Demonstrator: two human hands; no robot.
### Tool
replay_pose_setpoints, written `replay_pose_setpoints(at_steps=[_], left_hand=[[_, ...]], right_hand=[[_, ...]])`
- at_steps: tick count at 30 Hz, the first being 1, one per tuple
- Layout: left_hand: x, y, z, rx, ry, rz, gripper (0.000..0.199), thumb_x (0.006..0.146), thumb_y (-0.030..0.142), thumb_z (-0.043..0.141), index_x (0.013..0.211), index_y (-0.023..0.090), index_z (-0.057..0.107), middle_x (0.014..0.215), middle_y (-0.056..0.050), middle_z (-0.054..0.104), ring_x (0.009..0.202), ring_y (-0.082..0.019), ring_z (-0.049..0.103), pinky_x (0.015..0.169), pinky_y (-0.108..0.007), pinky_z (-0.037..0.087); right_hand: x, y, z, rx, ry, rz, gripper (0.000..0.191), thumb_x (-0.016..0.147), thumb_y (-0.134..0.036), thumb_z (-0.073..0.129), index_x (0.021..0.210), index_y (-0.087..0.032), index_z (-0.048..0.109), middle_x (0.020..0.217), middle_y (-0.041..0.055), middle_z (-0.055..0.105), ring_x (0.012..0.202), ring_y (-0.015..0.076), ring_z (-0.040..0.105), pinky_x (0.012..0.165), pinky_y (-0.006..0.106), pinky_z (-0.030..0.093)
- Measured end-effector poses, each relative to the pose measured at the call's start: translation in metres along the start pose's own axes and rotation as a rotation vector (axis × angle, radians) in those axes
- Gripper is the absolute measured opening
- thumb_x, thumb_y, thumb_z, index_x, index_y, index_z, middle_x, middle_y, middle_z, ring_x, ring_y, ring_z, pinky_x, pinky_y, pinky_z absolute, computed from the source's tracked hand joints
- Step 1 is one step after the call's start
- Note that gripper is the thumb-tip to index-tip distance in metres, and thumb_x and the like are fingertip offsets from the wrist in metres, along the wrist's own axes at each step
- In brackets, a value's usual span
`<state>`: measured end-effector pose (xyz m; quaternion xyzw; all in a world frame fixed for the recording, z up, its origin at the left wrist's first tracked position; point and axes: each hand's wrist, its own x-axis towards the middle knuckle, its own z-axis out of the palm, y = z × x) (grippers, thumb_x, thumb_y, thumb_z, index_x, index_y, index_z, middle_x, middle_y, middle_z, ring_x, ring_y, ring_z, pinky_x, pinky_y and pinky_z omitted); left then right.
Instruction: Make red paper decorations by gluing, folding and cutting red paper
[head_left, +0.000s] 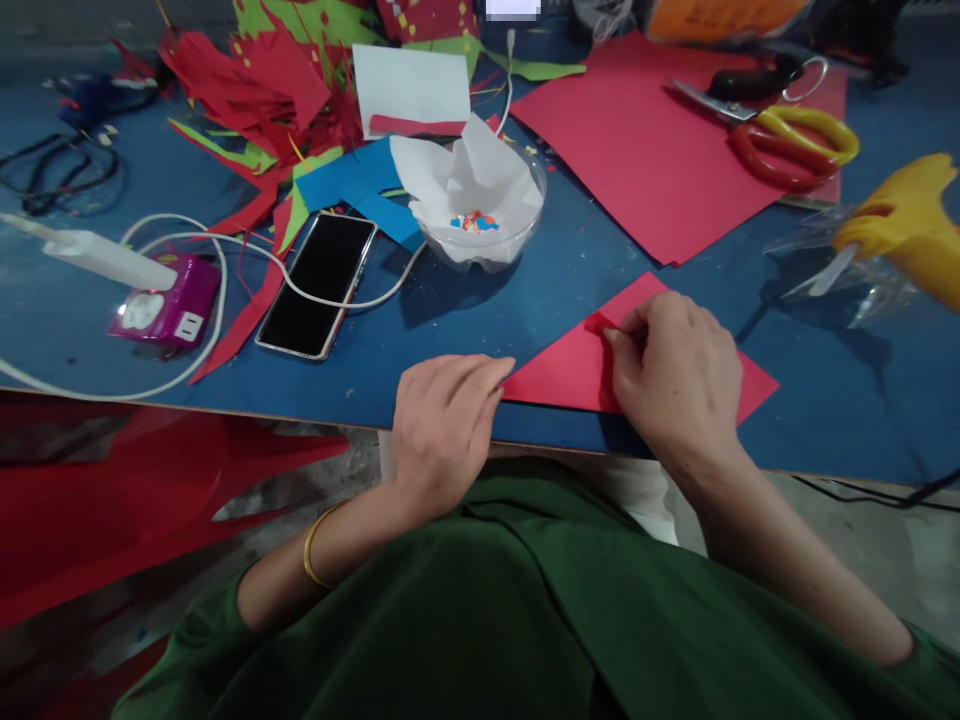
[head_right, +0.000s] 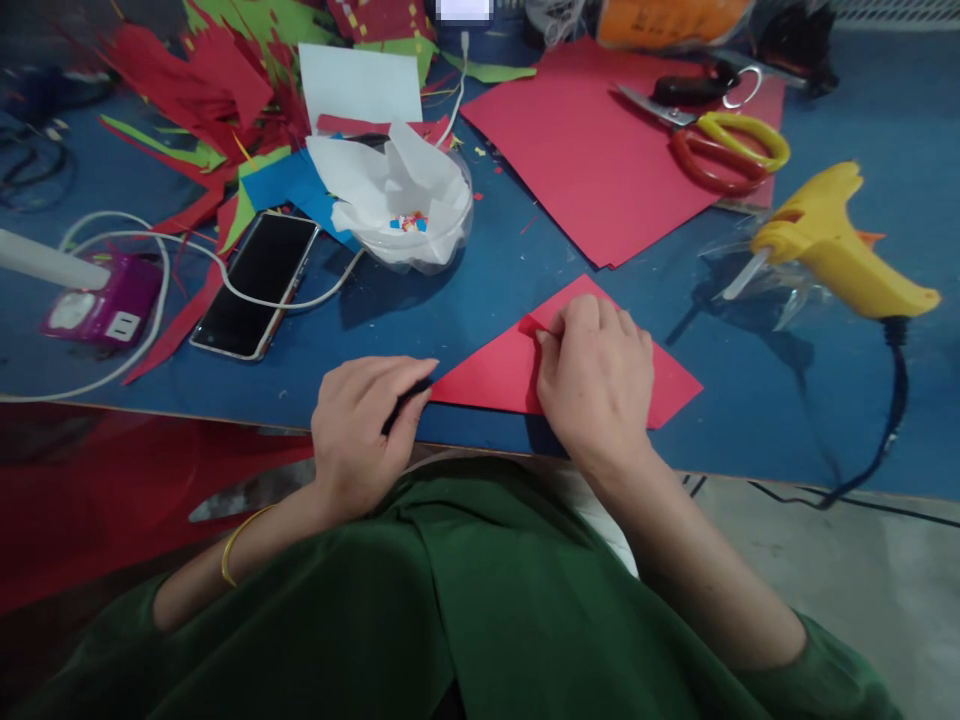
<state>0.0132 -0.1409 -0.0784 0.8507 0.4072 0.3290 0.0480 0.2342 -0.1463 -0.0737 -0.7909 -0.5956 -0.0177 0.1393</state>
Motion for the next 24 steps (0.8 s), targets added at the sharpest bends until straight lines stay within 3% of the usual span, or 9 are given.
replay_pose_setpoints(at_steps=[3, 5, 7, 9, 17, 24], left_hand=[[-0.008, 0.0, 0.004, 0.105, 0.051, 0.315, 0.023, 0.095, 0.014, 0.06, 0.114, 0.018, 0.072, 0.111, -0.002, 0.079, 0.101, -0.019, 0.07, 0.089, -0.035, 0.047], [-0.013, 0.0, 0.007, 0.162, 0.063, 0.423, 0.026, 0.1, 0.03, 0.057, 0.117, 0.018, 0.073, 0.113, -0.001, 0.079, 0.101, -0.018, 0.071, 0.087, -0.034, 0.046], [-0.019, 0.001, 0.01, 0.199, 0.097, 0.424, 0.041, 0.103, 0.046, 0.049, 0.117, 0.017, 0.074, 0.114, -0.001, 0.078, 0.101, -0.016, 0.071, 0.084, -0.034, 0.044], [-0.023, 0.001, 0.013, 0.217, 0.124, 0.401, 0.047, 0.103, 0.051, 0.046, 0.117, 0.016, 0.074, 0.113, -0.001, 0.079, 0.1, -0.016, 0.071, 0.079, -0.034, 0.043], [-0.033, -0.001, 0.018, 0.24, 0.17, 0.363, 0.037, 0.101, 0.046, 0.052, 0.117, 0.02, 0.073, 0.116, 0.002, 0.077, 0.094, -0.014, 0.072, 0.073, -0.033, 0.042], [-0.033, -0.003, 0.016, 0.206, 0.139, 0.375, 0.034, 0.1, 0.044, 0.054, 0.115, 0.02, 0.074, 0.12, 0.0, 0.076, 0.102, -0.015, 0.074, 0.071, -0.031, 0.045]], right_hand=[[-0.001, -0.001, 0.0, -0.027, 0.012, -0.018, 0.009, 0.092, -0.027, 0.054, 0.085, -0.022, 0.051, 0.088, 0.0109, 0.063, 0.085, 0.0296, 0.057, 0.069, 0.038, 0.036], [-0.001, -0.001, 0.001, -0.032, 0.024, -0.032, 0.009, 0.093, -0.027, 0.053, 0.086, -0.022, 0.052, 0.088, 0.0113, 0.063, 0.085, 0.0299, 0.057, 0.069, 0.039, 0.036], [-0.002, -0.001, 0.001, -0.034, 0.039, -0.04, 0.009, 0.093, -0.027, 0.052, 0.086, -0.022, 0.052, 0.088, 0.0112, 0.064, 0.084, 0.0296, 0.057, 0.069, 0.038, 0.036], [-0.002, -0.001, 0.001, -0.031, 0.042, -0.045, 0.008, 0.092, -0.027, 0.052, 0.086, -0.022, 0.051, 0.088, 0.0109, 0.064, 0.083, 0.0291, 0.057, 0.068, 0.038, 0.036], [-0.002, -0.003, -0.001, -0.008, 0.01, -0.009, 0.011, 0.091, -0.028, 0.054, 0.084, -0.022, 0.049, 0.087, 0.0104, 0.063, 0.082, 0.0282, 0.057, 0.07, 0.039, 0.037], [-0.001, -0.002, -0.001, -0.001, 0.007, -0.014, 0.011, 0.09, -0.029, 0.054, 0.083, -0.023, 0.049, 0.084, 0.0101, 0.06, 0.081, 0.0298, 0.056, 0.068, 0.039, 0.035]])
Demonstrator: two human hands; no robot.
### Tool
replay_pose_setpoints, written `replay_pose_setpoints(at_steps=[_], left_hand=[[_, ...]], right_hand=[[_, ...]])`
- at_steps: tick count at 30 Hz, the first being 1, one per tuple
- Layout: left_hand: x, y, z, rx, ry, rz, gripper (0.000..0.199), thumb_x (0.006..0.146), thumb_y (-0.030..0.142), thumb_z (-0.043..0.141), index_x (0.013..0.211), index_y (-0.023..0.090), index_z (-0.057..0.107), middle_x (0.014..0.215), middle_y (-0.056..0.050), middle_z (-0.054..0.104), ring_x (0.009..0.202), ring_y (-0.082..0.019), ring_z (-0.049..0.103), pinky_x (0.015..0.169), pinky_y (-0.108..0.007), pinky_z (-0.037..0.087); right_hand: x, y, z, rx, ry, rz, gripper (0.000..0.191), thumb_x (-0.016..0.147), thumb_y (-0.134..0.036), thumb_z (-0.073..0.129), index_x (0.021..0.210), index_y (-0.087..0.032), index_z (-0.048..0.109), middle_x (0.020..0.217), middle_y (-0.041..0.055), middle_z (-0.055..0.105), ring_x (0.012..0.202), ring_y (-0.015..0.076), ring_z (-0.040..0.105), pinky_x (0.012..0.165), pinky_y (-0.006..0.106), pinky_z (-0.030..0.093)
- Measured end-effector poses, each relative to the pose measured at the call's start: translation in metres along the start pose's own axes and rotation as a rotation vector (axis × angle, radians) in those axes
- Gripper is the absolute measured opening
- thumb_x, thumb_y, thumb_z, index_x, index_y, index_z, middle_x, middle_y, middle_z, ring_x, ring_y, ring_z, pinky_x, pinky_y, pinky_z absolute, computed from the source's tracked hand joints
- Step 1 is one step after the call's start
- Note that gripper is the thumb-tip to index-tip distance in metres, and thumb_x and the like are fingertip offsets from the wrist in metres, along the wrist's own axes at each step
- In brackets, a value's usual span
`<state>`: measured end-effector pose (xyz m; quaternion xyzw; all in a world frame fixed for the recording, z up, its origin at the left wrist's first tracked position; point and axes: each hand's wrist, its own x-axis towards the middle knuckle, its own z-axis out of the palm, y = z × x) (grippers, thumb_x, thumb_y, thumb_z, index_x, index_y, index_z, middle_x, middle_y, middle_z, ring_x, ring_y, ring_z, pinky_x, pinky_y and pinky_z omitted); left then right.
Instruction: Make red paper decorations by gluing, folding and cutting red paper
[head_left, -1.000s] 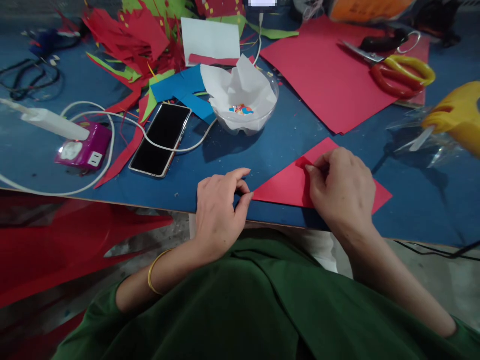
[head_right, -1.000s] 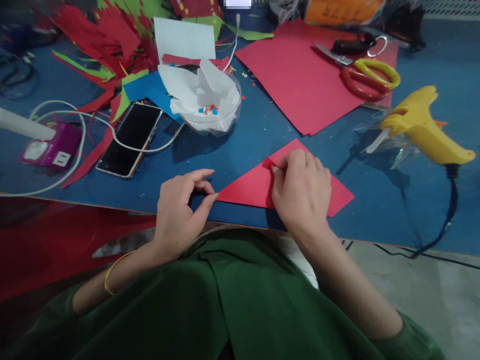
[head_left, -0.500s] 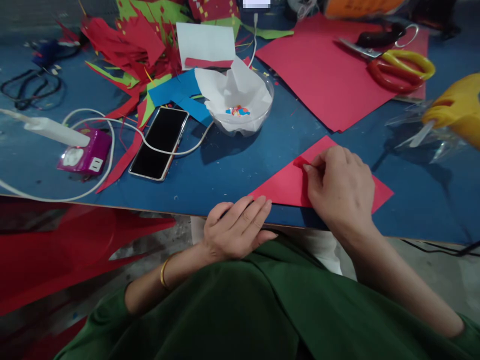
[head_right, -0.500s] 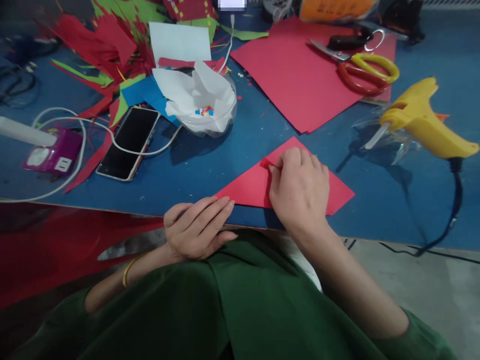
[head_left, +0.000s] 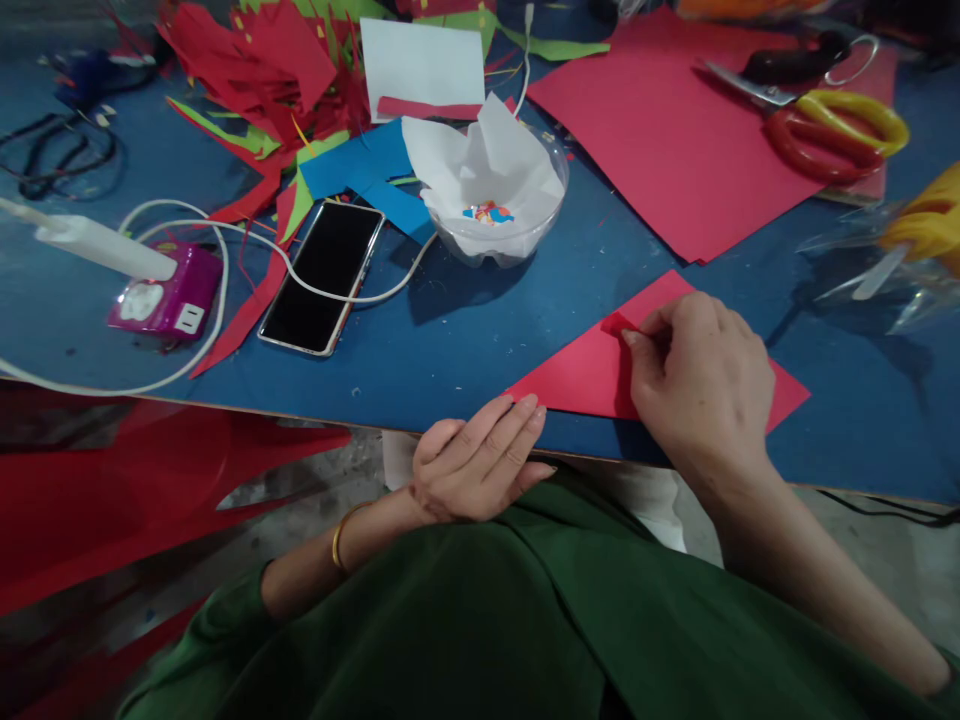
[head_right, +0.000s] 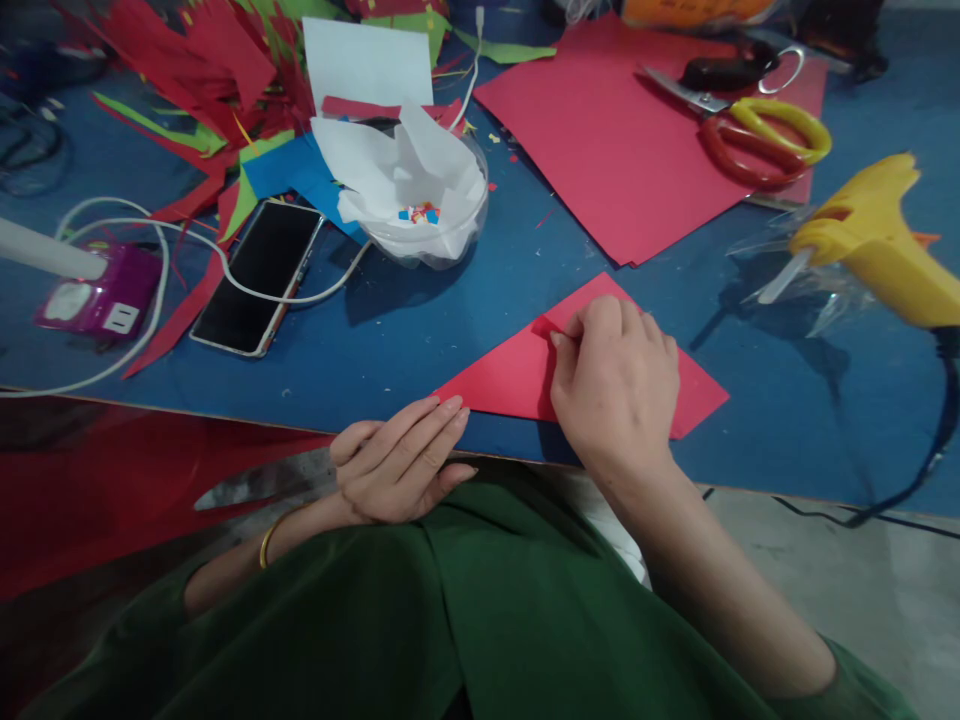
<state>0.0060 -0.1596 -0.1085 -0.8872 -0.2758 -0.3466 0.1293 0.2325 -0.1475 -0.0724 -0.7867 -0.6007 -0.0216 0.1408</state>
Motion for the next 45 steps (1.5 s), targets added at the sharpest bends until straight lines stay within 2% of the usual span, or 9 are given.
replay_pose_setpoints(at_steps=[8, 12, 16, 21, 24, 27, 33, 38, 45], left_hand=[[0.002, 0.001, -0.004, -0.052, -0.069, -0.039, 0.044, 0.097, 0.05, 0.058, 0.133, 0.027, 0.066, 0.122, -0.001, 0.075, 0.102, -0.019, 0.074, 0.066, -0.034, 0.041], [0.006, 0.006, 0.001, 0.054, -0.029, -0.047, 0.052, 0.099, 0.061, 0.047, 0.124, 0.022, 0.071, 0.112, -0.001, 0.079, 0.093, -0.017, 0.073, 0.073, -0.035, 0.04], [0.006, 0.01, 0.004, 0.079, -0.021, -0.057, 0.056, 0.099, 0.061, 0.045, 0.125, 0.019, 0.071, 0.109, -0.004, 0.079, 0.095, -0.018, 0.071, 0.086, -0.035, 0.041], [0.008, 0.007, 0.006, -0.043, -0.016, 0.001, 0.061, 0.098, 0.059, 0.047, 0.12, 0.007, 0.071, 0.105, -0.013, 0.078, 0.103, -0.024, 0.07, 0.098, -0.037, 0.051], [0.011, 0.005, 0.007, -0.123, -0.047, 0.04, 0.067, 0.095, 0.061, 0.053, 0.117, 0.0, 0.069, 0.11, -0.019, 0.075, 0.107, -0.029, 0.07, 0.096, -0.038, 0.056], [0.012, 0.007, 0.007, -0.102, -0.084, 0.051, 0.072, 0.093, 0.063, 0.056, 0.12, -0.003, 0.067, 0.114, -0.023, 0.074, 0.107, -0.031, 0.07, 0.1, -0.042, 0.055], [0.014, 0.013, 0.005, -0.018, -0.14, 0.026, 0.072, 0.097, 0.063, 0.045, 0.13, 0.001, 0.063, 0.12, -0.019, 0.073, 0.111, -0.028, 0.069, 0.109, -0.042, 0.048], [0.016, 0.017, 0.006, -0.054, -0.185, 0.082, 0.079, 0.097, 0.065, 0.045, 0.131, -0.004, 0.06, 0.132, -0.023, 0.067, 0.123, -0.033, 0.064, 0.107, -0.041, 0.05], [0.012, 0.022, 0.008, 0.006, -0.221, 0.099, 0.079, 0.097, 0.068, 0.041, 0.138, 0.003, 0.058, 0.143, -0.018, 0.06, 0.128, -0.031, 0.06, 0.111, -0.042, 0.046]], right_hand=[[-0.002, 0.001, 0.002, 0.016, 0.051, -0.018, 0.012, 0.09, -0.028, 0.055, 0.082, -0.024, 0.048, 0.08, 0.0075, 0.059, 0.079, 0.0277, 0.054, 0.067, 0.038, 0.033], [-0.001, 0.0, 0.001, 0.022, 0.024, 0.003, 0.012, 0.09, -0.027, 0.055, 0.082, -0.024, 0.047, 0.079, 0.0064, 0.058, 0.079, 0.0271, 0.054, 0.067, 0.038, 0.034], [0.0, -0.001, -0.001, 0.047, -0.01, 0.04, 0.014, 0.09, -0.028, 0.056, 0.081, -0.024, 0.045, 0.081, 0.0071, 0.059, 0.081, 0.0274, 0.055, 0.068, 0.037, 0.034], [0.0, 0.0, 0.0, 0.062, 0.009, 0.032, 0.012, 0.09, -0.027, 0.056, 0.082, -0.023, 0.048, 0.084, 0.0078, 0.061, 0.084, 0.0283, 0.056, 0.069, 0.037, 0.034], [0.0, 0.0, 0.001, 0.063, -0.009, 0.018, 0.009, 0.09, -0.026, 0.054, 0.084, -0.023, 0.05, 0.086, 0.009, 0.062, 0.085, 0.029, 0.057, 0.07, 0.038, 0.035], [0.0, 0.0, 0.002, 0.053, 0.006, 0.01, 0.008, 0.091, -0.026, 0.053, 0.085, -0.022, 0.051, 0.086, 0.0095, 0.063, 0.085, 0.0286, 0.057, 0.07, 0.038, 0.036], [0.0, 0.0, 0.002, 0.014, 0.034, -0.026, 0.009, 0.092, -0.026, 0.051, 0.085, -0.02, 0.053, 0.085, 0.0105, 0.064, 0.082, 0.0283, 0.058, 0.069, 0.038, 0.036], [0.0, 0.001, 0.002, -0.008, 0.035, -0.032, 0.009, 0.091, -0.025, 0.053, 0.084, -0.02, 0.052, 0.089, 0.0116, 0.066, 0.082, 0.0277, 0.058, 0.068, 0.037, 0.034], [-0.002, 0.004, 0.004, 0.047, 0.083, -0.045, 0.012, 0.09, -0.029, 0.053, 0.08, -0.023, 0.049, 0.078, 0.0063, 0.061, 0.074, 0.025, 0.055, 0.065, 0.035, 0.033]])
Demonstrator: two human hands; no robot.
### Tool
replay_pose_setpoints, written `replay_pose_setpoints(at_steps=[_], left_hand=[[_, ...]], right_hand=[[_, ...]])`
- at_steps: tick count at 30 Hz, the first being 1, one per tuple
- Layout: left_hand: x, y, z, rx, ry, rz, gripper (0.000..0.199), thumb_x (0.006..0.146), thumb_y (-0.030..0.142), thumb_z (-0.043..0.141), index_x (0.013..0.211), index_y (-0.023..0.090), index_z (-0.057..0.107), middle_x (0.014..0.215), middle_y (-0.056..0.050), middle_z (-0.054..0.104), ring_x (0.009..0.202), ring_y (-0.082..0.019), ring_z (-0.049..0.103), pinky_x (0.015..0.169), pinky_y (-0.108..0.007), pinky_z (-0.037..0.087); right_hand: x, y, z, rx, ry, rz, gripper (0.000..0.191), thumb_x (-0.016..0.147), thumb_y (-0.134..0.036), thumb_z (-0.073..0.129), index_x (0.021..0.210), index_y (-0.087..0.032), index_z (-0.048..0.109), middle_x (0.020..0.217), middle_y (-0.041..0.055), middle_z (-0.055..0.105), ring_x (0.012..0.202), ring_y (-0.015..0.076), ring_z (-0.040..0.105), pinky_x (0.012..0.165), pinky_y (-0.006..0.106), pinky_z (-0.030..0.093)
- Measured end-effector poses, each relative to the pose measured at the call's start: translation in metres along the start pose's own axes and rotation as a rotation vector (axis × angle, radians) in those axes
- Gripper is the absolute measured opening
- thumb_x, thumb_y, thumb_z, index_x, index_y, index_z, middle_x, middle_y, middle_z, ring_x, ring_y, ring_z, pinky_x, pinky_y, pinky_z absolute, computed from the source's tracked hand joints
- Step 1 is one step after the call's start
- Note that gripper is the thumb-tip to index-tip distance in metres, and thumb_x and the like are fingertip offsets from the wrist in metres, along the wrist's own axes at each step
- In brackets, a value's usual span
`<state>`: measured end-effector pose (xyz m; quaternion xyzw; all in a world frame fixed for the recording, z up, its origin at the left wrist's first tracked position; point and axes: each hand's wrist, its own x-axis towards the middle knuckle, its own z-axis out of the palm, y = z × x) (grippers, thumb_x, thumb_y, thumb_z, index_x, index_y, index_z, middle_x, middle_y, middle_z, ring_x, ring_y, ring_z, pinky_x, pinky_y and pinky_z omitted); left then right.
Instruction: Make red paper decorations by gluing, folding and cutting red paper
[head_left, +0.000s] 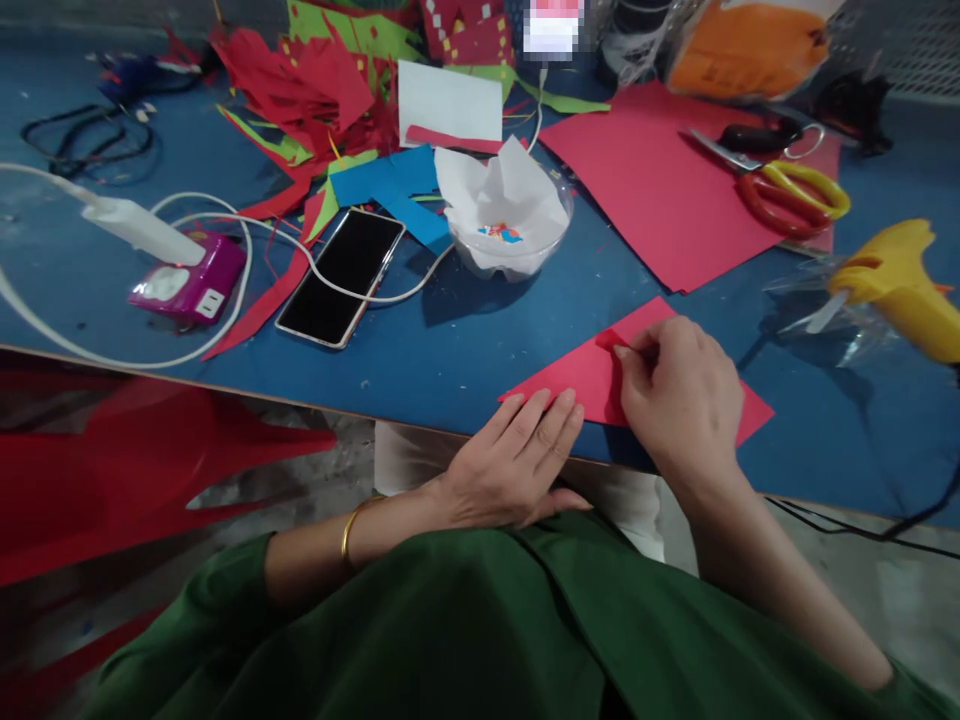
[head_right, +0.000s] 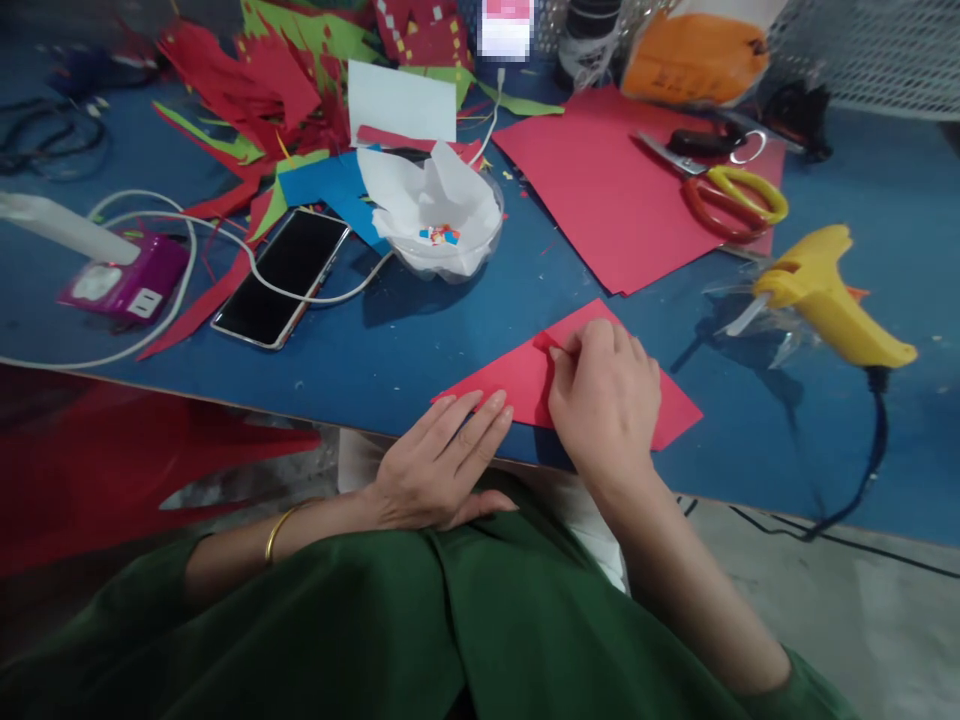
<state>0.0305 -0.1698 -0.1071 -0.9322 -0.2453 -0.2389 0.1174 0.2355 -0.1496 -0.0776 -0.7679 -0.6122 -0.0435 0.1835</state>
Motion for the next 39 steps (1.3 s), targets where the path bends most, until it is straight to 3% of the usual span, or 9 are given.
replay_pose_setpoints(at_steps=[5, 11, 26, 34, 39], left_hand=[[-0.001, -0.003, 0.0, 0.001, -0.001, 0.001, 0.073, 0.099, 0.065, 0.039, 0.136, 0.005, 0.06, 0.139, -0.016, 0.063, 0.128, -0.029, 0.061, 0.111, -0.041, 0.045], [0.003, -0.007, 0.0, -0.044, -0.011, -0.016, 0.085, 0.096, 0.07, 0.04, 0.139, -0.001, 0.056, 0.143, -0.021, 0.059, 0.126, -0.031, 0.062, 0.108, -0.039, 0.046], [0.009, -0.01, 0.002, 0.01, 0.036, -0.034, 0.072, 0.1, 0.063, 0.038, 0.133, 0.005, 0.064, 0.137, -0.017, 0.064, 0.119, -0.03, 0.065, 0.101, -0.038, 0.048], [0.009, -0.008, 0.001, 0.026, -0.007, -0.056, 0.073, 0.099, 0.068, 0.033, 0.137, 0.013, 0.064, 0.138, -0.015, 0.065, 0.114, -0.029, 0.066, 0.092, -0.038, 0.051], [0.012, -0.007, -0.003, 0.041, -0.031, -0.042, 0.073, 0.095, 0.07, 0.042, 0.135, 0.013, 0.065, 0.136, -0.017, 0.066, 0.113, -0.031, 0.066, 0.091, -0.039, 0.05]], right_hand=[[0.0, 0.002, 0.002, 0.014, 0.017, 0.005, 0.013, 0.09, -0.031, 0.053, 0.081, -0.024, 0.049, 0.077, 0.0062, 0.061, 0.074, 0.0256, 0.055, 0.065, 0.035, 0.033], [0.002, 0.0, 0.0, 0.032, -0.03, 0.029, 0.015, 0.09, -0.029, 0.055, 0.079, -0.024, 0.045, 0.08, 0.0078, 0.062, 0.079, 0.028, 0.057, 0.067, 0.037, 0.034], [0.004, -0.005, 0.001, 0.079, -0.011, 0.035, 0.007, 0.092, -0.019, 0.05, 0.085, -0.021, 0.051, 0.085, 0.0079, 0.065, 0.079, 0.0248, 0.058, 0.069, 0.036, 0.037], [0.004, -0.003, 0.004, 0.136, 0.007, 0.057, 0.005, 0.089, -0.018, 0.049, 0.087, -0.02, 0.053, 0.09, 0.0099, 0.067, 0.081, 0.0263, 0.06, 0.069, 0.037, 0.04], [0.009, 0.002, 0.004, 0.196, -0.011, 0.057, 0.007, 0.086, -0.017, 0.049, 0.086, -0.02, 0.055, 0.091, 0.0108, 0.068, 0.083, 0.0266, 0.062, 0.07, 0.039, 0.044]])
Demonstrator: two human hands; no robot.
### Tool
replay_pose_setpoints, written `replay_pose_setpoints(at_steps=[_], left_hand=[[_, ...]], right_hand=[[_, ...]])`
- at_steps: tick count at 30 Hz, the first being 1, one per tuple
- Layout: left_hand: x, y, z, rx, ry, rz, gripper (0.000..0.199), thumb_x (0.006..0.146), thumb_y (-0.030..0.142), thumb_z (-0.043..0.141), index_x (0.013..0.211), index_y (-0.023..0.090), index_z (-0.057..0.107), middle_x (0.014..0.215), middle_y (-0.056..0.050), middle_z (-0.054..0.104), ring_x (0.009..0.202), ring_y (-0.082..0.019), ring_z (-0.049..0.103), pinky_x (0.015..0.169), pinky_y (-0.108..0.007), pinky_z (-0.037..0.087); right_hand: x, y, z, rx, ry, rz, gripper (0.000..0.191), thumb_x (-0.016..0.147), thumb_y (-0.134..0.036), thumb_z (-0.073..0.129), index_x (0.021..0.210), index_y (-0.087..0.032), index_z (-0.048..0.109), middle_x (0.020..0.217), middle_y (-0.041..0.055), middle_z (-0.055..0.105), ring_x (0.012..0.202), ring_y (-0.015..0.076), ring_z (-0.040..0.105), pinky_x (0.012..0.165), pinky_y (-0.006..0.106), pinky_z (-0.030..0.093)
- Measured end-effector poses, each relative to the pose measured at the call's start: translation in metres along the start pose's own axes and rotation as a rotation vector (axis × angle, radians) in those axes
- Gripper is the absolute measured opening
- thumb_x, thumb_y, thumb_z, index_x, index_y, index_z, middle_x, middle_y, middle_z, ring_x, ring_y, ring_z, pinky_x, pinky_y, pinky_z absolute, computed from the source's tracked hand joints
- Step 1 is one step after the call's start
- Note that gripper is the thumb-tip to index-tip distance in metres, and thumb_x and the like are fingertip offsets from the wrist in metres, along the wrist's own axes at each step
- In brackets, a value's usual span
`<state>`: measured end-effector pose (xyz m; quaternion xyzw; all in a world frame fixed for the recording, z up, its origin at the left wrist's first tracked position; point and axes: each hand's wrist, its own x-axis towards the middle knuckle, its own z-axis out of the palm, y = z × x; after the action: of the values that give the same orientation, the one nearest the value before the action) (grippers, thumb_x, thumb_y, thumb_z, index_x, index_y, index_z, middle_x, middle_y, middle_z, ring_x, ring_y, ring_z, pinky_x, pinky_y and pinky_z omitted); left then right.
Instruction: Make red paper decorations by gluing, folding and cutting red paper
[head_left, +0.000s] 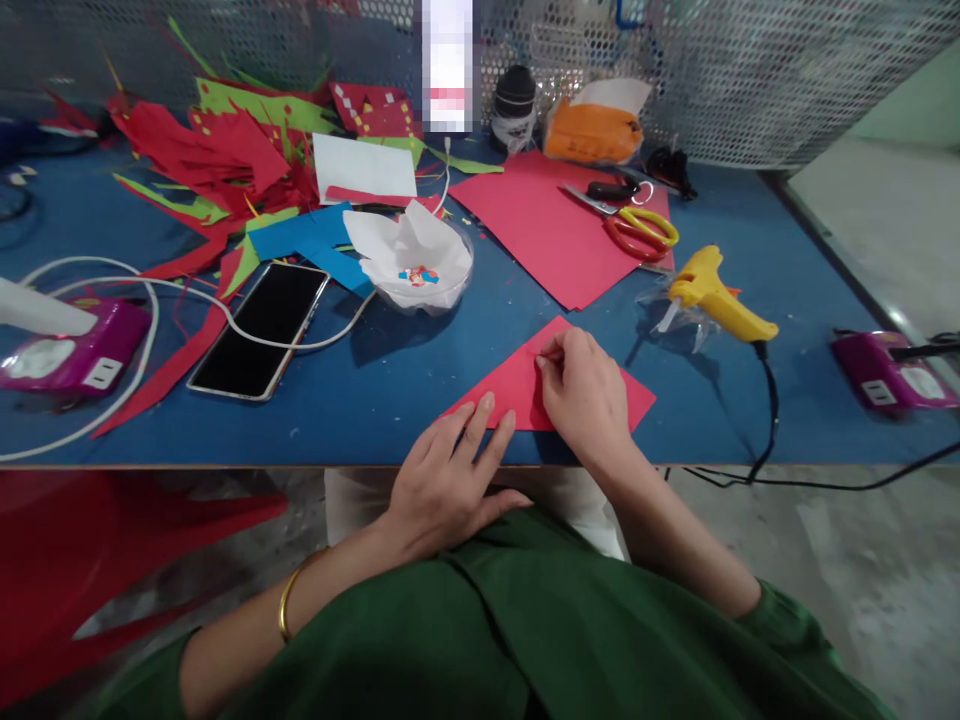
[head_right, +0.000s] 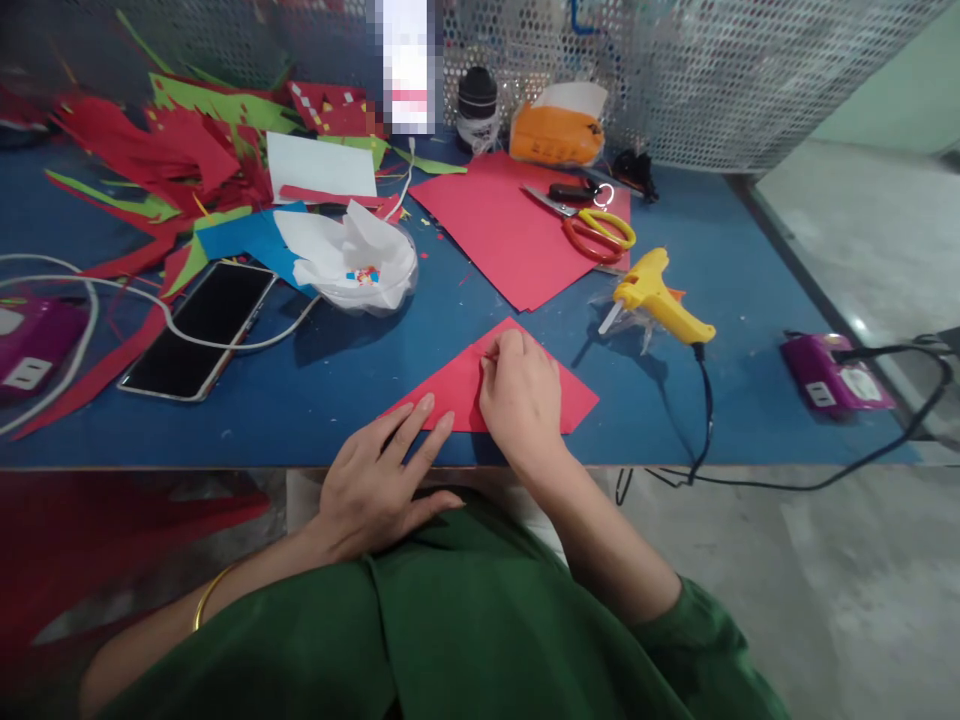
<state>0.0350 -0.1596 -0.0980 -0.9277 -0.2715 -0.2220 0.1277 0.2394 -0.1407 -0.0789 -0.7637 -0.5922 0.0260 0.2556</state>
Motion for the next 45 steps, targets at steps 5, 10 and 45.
replay_pose_setpoints(at_steps=[5, 10, 45], left_hand=[[0.002, 0.003, -0.003, 0.0, -0.031, -0.004, 0.073, 0.094, 0.069, 0.045, 0.136, 0.012, 0.063, 0.138, -0.017, 0.065, 0.116, -0.031, 0.064, 0.094, -0.04, 0.048], [0.001, 0.003, -0.004, -0.018, -0.053, -0.005, 0.064, 0.098, 0.061, 0.046, 0.134, 0.011, 0.065, 0.141, -0.017, 0.062, 0.119, -0.031, 0.062, 0.096, -0.04, 0.046], [-0.006, -0.007, -0.014, 0.036, -0.053, -0.016, 0.064, 0.1, 0.058, 0.046, 0.136, 0.008, 0.06, 0.141, -0.015, 0.062, 0.122, -0.034, 0.062, 0.105, -0.051, 0.044]], right_hand=[[-0.014, 0.004, -0.025, 0.161, 0.081, -0.153, 0.017, 0.096, -0.021, 0.044, 0.1, -0.019, 0.061, 0.097, 0.0099, 0.071, 0.089, 0.0239, 0.067, 0.077, 0.04, 0.053], [-0.068, 0.0, -0.034, 0.091, 0.009, -0.531, 0.035, 0.103, -0.029, 0.04, 0.124, -0.011, 0.063, 0.125, 0.0134, 0.072, 0.119, 0.0236, 0.064, 0.1, 0.041, 0.053], [-0.111, 0.024, -0.015, -0.273, 0.0, -0.548, 0.067, 0.103, -0.047, 0.04, 0.154, -0.003, 0.035, 0.152, 0.0213, 0.05, 0.145, 0.0305, 0.043, 0.117, 0.047, 0.038]])
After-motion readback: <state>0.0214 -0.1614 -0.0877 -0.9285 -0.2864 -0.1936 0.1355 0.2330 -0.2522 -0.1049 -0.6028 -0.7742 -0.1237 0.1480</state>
